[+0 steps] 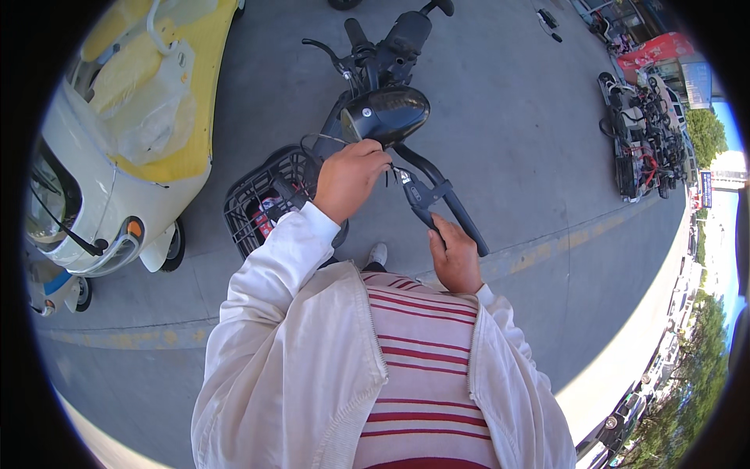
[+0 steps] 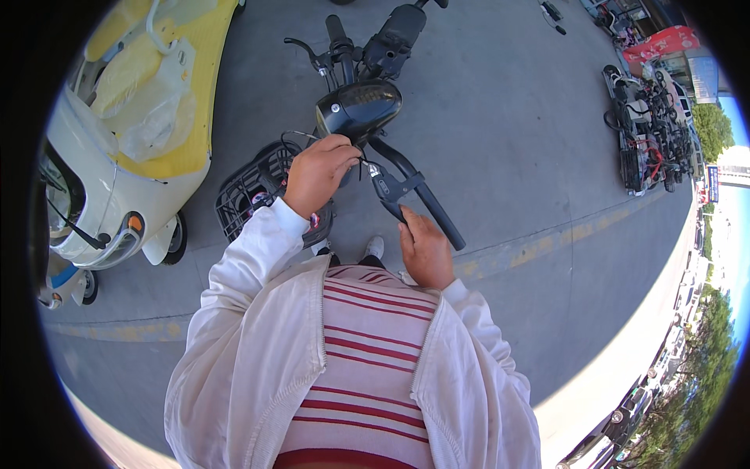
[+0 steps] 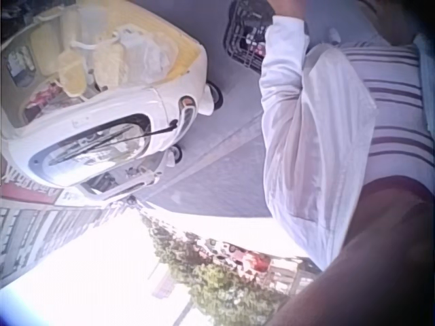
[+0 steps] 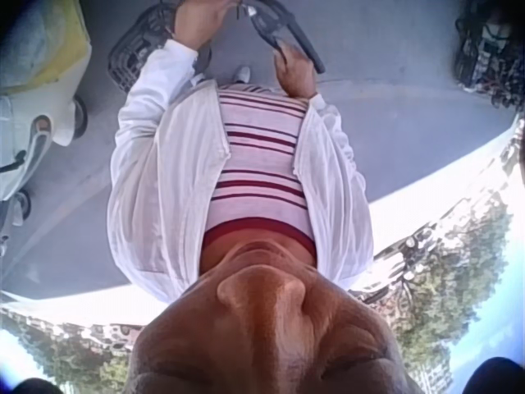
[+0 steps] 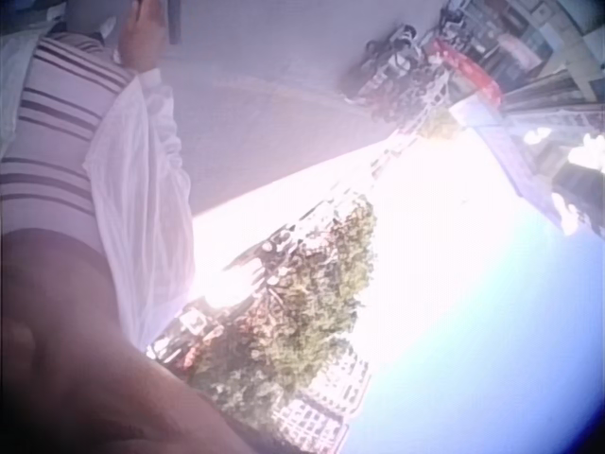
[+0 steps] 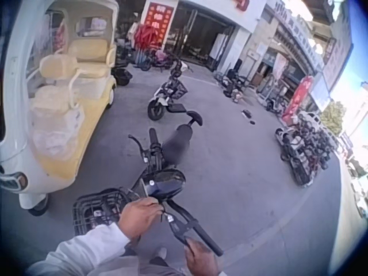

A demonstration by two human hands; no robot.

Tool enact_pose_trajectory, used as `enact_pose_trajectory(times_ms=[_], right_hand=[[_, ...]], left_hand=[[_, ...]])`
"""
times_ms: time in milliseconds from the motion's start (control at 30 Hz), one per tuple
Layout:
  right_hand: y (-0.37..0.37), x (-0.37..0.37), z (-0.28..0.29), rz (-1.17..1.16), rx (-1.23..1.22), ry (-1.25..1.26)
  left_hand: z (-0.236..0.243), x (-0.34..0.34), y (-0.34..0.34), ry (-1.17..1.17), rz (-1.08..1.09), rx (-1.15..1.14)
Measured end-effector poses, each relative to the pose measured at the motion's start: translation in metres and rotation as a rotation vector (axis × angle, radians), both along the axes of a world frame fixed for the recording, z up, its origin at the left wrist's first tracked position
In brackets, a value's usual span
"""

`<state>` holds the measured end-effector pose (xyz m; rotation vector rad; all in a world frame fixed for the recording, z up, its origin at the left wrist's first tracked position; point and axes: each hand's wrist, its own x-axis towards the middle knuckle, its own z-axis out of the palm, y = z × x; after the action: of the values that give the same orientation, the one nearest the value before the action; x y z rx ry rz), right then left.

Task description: The person works on an electric scooter's handlebar area, manipulating wires and components with their hands. They retrieve a screwdriver and scissors from a nearby basket, then use the screwdriver to adjust parts on the scooter's handlebar. The person continues to handle wires and tools throughout the clip.

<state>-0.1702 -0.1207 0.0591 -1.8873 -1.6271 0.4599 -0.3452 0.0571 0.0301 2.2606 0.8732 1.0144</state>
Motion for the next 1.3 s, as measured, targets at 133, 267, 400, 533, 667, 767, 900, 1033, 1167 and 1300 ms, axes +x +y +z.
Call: enact_pose_trajectory(times_ms=[133,267,400,533,667,767,900,1033,1167,1300], right_hand=[[0.001,0.002,0.000,0.038,0.017,0.009],[0.001,0.005,-0.002,0.072,0.036,0.004],[0.001,0.005,-0.002,0.087,0.029,-0.014],[0.002,0.005,-0.002,0.096,0.017,-0.027],[0.002,0.006,-0.004,0.101,0.030,-0.064],[0.003,0.009,-0.009,0.104,0.072,-0.061],[0.001,0.005,-0.004,0.086,0.060,-0.048],[0.000,0.004,-0.001,0.054,-0.001,-0.040],[0.001,0.005,-0.002,0.078,0.035,-0.006],[0.001,0.004,-0.002,0.073,0.017,-0.015]], left_hand=[[-0.003,0.002,0.002,0.008,-0.066,-0.098],[-0.008,0.005,0.003,0.043,-0.081,-0.084],[-0.004,0.005,0.003,0.038,-0.115,-0.064],[-0.008,0.006,0.003,0.051,-0.133,-0.041],[-0.007,0.009,0.003,0.037,-0.156,-0.054],[-0.006,0.006,0.003,0.036,-0.168,-0.082],[-0.006,0.000,-0.012,-0.188,-0.035,-0.132],[-0.016,-0.035,0.008,-0.232,0.446,-0.075],[-0.035,-0.043,0.026,0.032,0.261,0.113],[-0.046,-0.041,0.037,-0.085,0.186,-0.073]])
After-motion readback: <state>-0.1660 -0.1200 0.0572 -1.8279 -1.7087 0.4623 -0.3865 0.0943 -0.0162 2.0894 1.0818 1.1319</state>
